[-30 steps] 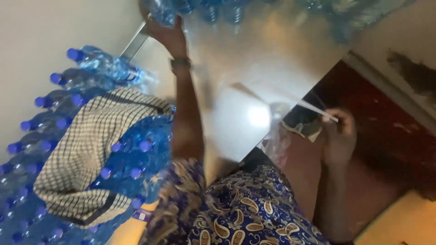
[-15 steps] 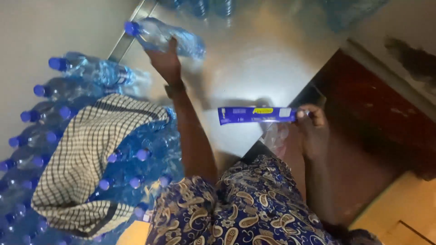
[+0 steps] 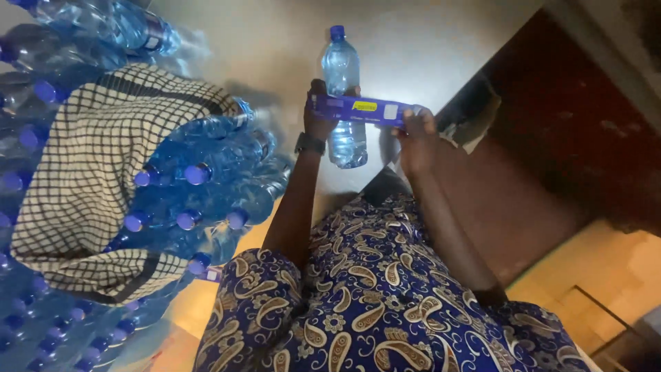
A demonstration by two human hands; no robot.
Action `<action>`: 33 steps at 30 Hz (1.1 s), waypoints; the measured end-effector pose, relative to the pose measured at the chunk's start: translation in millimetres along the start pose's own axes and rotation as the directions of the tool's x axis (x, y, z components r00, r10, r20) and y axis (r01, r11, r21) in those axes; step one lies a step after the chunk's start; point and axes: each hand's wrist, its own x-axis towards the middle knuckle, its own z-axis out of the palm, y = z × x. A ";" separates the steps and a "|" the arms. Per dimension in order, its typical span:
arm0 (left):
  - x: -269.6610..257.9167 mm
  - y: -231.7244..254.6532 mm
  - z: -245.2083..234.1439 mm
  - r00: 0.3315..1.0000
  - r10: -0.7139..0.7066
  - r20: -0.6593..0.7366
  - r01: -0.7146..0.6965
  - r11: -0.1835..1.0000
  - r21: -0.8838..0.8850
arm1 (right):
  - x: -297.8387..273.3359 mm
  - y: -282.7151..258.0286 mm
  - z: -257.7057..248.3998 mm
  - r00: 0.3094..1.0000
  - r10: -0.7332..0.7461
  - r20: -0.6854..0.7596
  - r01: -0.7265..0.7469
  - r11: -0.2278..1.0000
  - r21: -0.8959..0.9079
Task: The person is manually applying plastic labels to clear water bottles, picking them up from a stack and placing them back after labeling.
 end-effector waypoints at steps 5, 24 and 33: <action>-43.0 32.0 -45.5 0.853 -0.245 0.461 0.366 0.910 -0.193 | -47.4 -20.7 41.5 0.999 -0.041 -0.033 0.033 0.975 -0.220; -98.2 14.7 -32.0 0.559 -0.826 0.069 0.722 0.444 -0.530 | -74.9 -45.9 76.4 0.992 0.125 0.015 -0.114 0.940 -0.320; -99.4 32.8 -27.6 0.508 -0.861 0.012 0.734 0.425 -0.530 | -69.6 -29.2 70.4 0.992 0.122 0.035 -0.094 0.891 -0.443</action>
